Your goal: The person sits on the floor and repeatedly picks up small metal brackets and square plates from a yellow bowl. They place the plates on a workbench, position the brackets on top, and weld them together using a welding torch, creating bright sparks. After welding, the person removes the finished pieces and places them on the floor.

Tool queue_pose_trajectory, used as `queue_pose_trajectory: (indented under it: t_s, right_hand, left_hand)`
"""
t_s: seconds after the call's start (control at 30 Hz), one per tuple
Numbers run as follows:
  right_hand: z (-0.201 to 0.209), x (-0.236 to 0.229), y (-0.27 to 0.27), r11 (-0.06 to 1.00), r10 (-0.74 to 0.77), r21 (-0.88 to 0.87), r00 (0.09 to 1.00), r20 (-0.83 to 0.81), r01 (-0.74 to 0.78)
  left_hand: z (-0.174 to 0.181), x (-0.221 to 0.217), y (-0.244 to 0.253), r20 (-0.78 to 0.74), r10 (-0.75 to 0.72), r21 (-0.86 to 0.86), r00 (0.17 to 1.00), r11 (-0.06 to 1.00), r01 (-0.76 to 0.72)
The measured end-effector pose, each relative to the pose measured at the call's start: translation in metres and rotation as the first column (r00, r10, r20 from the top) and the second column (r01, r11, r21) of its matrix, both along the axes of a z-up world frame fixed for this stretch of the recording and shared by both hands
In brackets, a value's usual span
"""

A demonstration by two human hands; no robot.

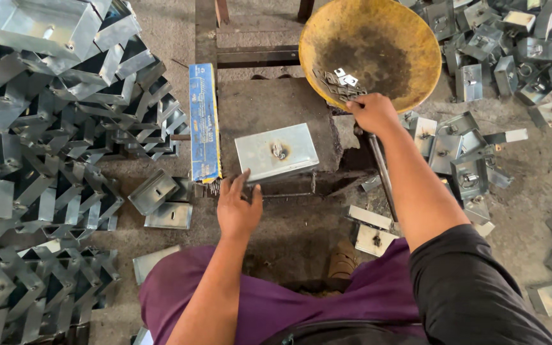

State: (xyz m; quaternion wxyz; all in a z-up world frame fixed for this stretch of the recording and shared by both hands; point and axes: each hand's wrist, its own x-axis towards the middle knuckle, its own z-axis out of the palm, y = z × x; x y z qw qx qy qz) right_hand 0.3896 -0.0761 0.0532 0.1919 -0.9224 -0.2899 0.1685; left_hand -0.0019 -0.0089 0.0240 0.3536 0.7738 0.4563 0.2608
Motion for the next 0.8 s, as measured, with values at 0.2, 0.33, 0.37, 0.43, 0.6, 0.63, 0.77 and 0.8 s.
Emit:
queue_pose_trajectory:
  t_s: [0.2,0.33,0.37,0.43,0.6,0.63,0.77,0.8]
  right_hand:
    - [-0.018,0.051,0.024,0.993,-0.014,0.117,0.981,0.196,-0.010]
    - [-0.066,0.106,0.050,0.987,0.154,0.007,0.948,0.277,-0.162]
    - [-0.079,0.116,0.056,0.978,0.210,-0.043,0.938,0.277,-0.206]
    - [-0.099,0.132,0.069,0.935,0.355,-0.125,0.884,0.305,-0.333]
    - [-0.115,0.133,0.071,0.925,0.369,-0.196,0.892,0.263,-0.325]
    - [-0.111,0.130,0.067,0.923,0.382,-0.186,0.871,0.310,-0.338]
    - [-0.093,0.119,0.057,0.931,0.362,-0.173,0.871,0.332,-0.321]
    - [-0.089,0.118,0.056,0.931,0.366,-0.160,0.857,0.364,-0.329]
  left_hand:
    - [0.001,0.001,-0.004,0.105,0.013,0.246,0.994,0.968,-0.038]
    - [-0.007,0.005,0.006,0.106,0.036,0.208,0.994,0.976,-0.057]
    - [-0.009,0.004,0.007,0.113,0.027,0.257,0.993,0.965,-0.055]
    - [-0.012,0.002,0.008,0.123,0.007,0.351,0.992,0.935,-0.050]
    - [-0.011,0.002,0.010,0.136,0.018,0.178,0.991,0.983,-0.042]
    - [-0.010,0.003,0.010,0.134,0.023,0.134,0.991,0.990,-0.042]
    - [-0.005,0.003,0.008,0.164,0.023,0.225,0.986,0.972,-0.060]
    - [-0.004,0.003,0.009,0.166,0.019,0.262,0.986,0.963,-0.063]
